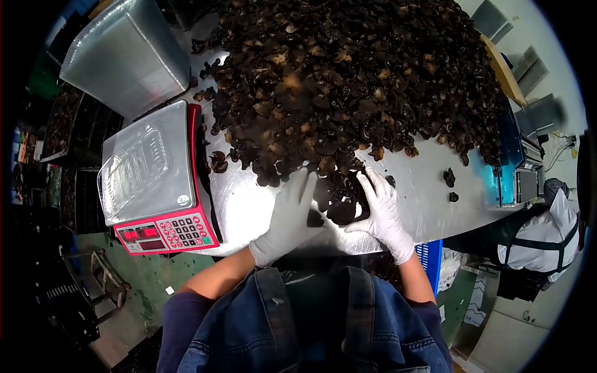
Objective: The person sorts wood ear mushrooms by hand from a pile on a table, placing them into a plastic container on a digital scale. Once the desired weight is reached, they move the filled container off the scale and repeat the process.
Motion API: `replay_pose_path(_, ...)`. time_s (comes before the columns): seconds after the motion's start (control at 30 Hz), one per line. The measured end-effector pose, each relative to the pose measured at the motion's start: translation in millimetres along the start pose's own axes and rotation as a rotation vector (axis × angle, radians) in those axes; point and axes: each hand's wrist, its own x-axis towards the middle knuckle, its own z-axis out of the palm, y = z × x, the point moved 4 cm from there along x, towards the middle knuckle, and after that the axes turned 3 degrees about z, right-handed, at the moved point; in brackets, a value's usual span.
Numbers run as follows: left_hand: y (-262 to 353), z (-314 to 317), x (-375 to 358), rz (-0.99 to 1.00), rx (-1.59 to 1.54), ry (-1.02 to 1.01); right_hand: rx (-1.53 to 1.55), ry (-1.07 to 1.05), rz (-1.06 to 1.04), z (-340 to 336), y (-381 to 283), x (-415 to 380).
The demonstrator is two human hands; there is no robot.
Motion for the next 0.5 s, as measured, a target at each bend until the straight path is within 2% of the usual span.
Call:
replay_pose_path(0.1, 6, 7, 22, -0.027, 0.087, -0.030, -0.060, -0.022, 0.035, 6, 2, 5)
replay_pose_path(0.17, 9, 12, 33, 0.002, 0.129, -0.017, 0.038, -0.009, 0.062, 9, 1, 18)
replay_pose_path(0.23, 10, 13, 35, 0.009, 0.203, -0.018, 0.052, 0.054, -0.023, 16, 9, 30)
replay_pose_path(0.3, 9, 17, 25, 0.088, 0.167, -0.006, 0.103, 0.004, -0.043, 10, 3, 30)
replay_pose_path(0.37, 8, 17, 15, 0.043, 0.123, -0.058, 0.191, -0.049, -0.014, -1, -7, 24)
replay_pose_path(0.5, 8, 15, 20, 0.014, 0.040, -0.054, 0.234, 0.022, -0.030, 4, -14, 11)
